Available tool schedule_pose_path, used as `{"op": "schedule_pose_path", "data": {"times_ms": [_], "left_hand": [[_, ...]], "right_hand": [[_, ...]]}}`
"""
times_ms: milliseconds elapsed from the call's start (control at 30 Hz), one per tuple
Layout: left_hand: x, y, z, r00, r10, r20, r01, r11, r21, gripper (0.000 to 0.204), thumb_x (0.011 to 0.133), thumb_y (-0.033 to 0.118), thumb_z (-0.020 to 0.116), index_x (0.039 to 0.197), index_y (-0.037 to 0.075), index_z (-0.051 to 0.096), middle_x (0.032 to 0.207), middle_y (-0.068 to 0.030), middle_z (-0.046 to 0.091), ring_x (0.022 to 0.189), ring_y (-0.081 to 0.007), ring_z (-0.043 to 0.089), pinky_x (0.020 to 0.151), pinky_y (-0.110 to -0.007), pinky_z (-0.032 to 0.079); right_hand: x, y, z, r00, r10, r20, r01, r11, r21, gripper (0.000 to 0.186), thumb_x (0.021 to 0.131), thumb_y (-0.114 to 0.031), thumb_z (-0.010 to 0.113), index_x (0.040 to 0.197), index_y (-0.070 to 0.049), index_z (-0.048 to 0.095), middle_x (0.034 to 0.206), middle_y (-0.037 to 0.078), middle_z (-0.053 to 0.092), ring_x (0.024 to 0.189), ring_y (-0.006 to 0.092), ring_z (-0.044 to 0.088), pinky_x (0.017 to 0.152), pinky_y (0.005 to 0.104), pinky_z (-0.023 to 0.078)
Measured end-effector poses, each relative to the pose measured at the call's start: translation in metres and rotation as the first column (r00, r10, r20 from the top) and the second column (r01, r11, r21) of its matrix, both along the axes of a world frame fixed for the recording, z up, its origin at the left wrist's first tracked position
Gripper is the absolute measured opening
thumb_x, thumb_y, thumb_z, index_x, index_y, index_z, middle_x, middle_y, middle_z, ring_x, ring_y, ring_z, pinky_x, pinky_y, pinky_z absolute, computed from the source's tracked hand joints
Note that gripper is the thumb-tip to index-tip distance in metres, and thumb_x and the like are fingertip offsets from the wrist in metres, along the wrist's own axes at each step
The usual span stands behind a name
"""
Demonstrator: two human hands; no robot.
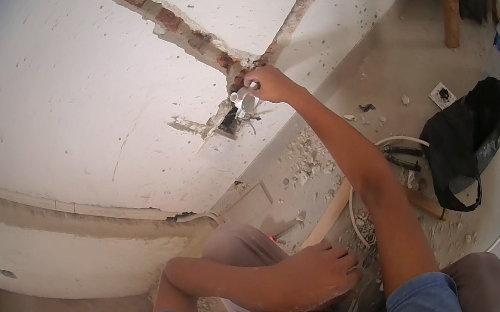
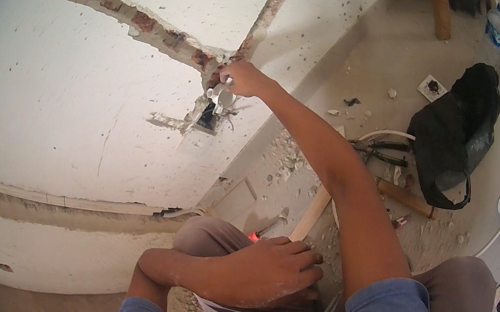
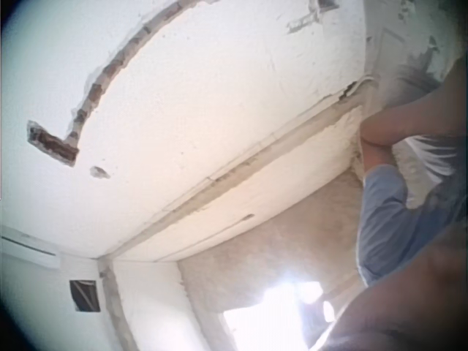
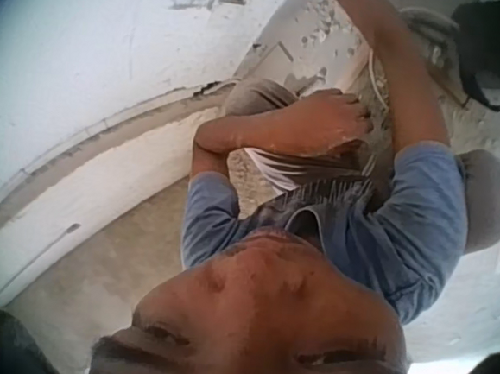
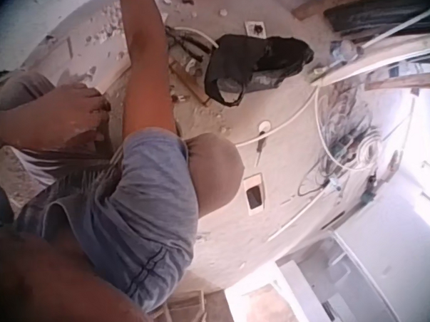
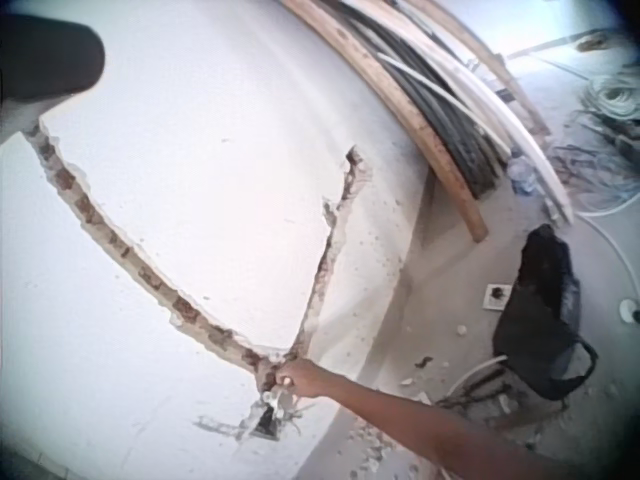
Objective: The person prepares an electrical outlet box using a screwdriver and then uses a hammer and chisel to widen a hole in a concrete wall.
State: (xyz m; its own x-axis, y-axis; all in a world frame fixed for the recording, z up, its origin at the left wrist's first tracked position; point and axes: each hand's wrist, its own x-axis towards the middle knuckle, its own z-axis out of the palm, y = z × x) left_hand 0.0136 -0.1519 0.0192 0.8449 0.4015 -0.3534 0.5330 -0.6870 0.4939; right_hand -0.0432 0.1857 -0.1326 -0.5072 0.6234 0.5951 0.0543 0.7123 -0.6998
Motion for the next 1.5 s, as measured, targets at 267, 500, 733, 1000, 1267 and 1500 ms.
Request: {"op": "schedule_pose_path", "data": {"times_ms": [267, 500, 733, 1000, 1267, 1500], "left_hand": [[0.011, 0.002, -0.002, 0.999, -0.032, -0.030, 0.030, 0.998, -0.057, 0.030, 0.090, 0.024, 0.060, 0.105, -0.001, 0.057, 0.112, -0.0149, 0.059, 0.100, -0.0276, 0.059, 0.086, -0.038, 0.048], [0.010, -0.002, -0.006, 0.998, -0.062, 0.009, 0.061, 0.996, 0.065, 0.032, 0.084, 0.022, 0.063, 0.106, 0.000, 0.057, 0.102, -0.0129, 0.059, 0.097, -0.0262, 0.059, 0.083, -0.036, 0.048], [0.007, -0.004, -0.006, 0.999, -0.039, -0.002, 0.039, 0.997, 0.073, 0.029, 0.083, 0.021, 0.063, 0.104, 0.001, 0.058, 0.097, -0.0110, 0.058, 0.094, -0.0249, 0.058, 0.081, -0.036, 0.048], [0.005, -0.009, -0.010, 0.998, -0.057, 0.017, 0.055, 0.992, 0.112, 0.028, 0.084, 0.022, 0.062, 0.103, 0.002, 0.058, 0.097, -0.0102, 0.058, 0.094, -0.0245, 0.058, 0.079, -0.036, 0.047], [0.003, -0.009, -0.005, 0.997, -0.070, 0.042, 0.065, 0.991, 0.120, 0.029, 0.085, 0.023, 0.061, 0.105, 0.002, 0.057, 0.097, -0.0099, 0.056, 0.094, -0.0239, 0.056, 0.078, -0.036, 0.047], [0.003, -0.009, -0.001, 0.998, -0.053, 0.047, 0.048, 0.995, 0.091, 0.029, 0.086, 0.027, 0.061, 0.102, 0.003, 0.056, 0.097, -0.0102, 0.056, 0.093, -0.0243, 0.057, 0.078, -0.036, 0.047]], "right_hand": [[0.003, 0.005, -0.008, 0.999, 0.014, -0.040, -0.012, 0.999, 0.041, 0.017, 0.072, -0.010, 0.075, 0.088, -0.008, 0.071, 0.085, 0.014, 0.067, 0.087, 0.0329, 0.064, 0.075, 0.0425, 0.049], [0.001, -0.004, -0.009, 0.997, -0.054, -0.062, 0.057, 0.997, 0.044, 0.019, 0.078, -0.007, 0.076, 0.096, -0.006, 0.072, 0.093, 0.015, 0.068, 0.090, 0.0333, 0.063, 0.081, 0.0429, 0.049], [-0.001, -0.016, -0.001, 0.991, -0.065, -0.121, 0.058, 0.997, -0.053, 0.031, 0.077, -0.003, 0.075, 0.107, -0.003, 0.065, 0.092, 0.018, 0.067, 0.084, 0.0347, 0.065, 0.072, 0.0412, 0.050], [-0.001, -0.016, -0.012, 0.980, -0.113, -0.165, 0.119, 0.993, 0.023, 0.026, 0.079, -0.004, 0.073, 0.103, -0.002, 0.064, 0.089, 0.017, 0.065, 0.079, 0.0317, 0.066, 0.070, 0.0396, 0.051], [0.001, -0.033, -0.010, 0.964, -0.153, -0.215, 0.141, 0.987, -0.071, 0.020, 0.082, -0.007, 0.071, 0.101, -0.001, 0.066, 0.092, 0.017, 0.065, 0.077, 0.0293, 0.067, 0.069, 0.0365, 0.055], [-0.020, -0.065, -0.034, 0.779, -0.503, -0.374, 0.229, 0.784, -0.577, 0.017, 0.085, -0.012, 0.072, 0.093, 0.003, 0.070, 0.091, 0.019, 0.066, 0.074, 0.0272, 0.070, 0.062, 0.0333, 0.058]]}}
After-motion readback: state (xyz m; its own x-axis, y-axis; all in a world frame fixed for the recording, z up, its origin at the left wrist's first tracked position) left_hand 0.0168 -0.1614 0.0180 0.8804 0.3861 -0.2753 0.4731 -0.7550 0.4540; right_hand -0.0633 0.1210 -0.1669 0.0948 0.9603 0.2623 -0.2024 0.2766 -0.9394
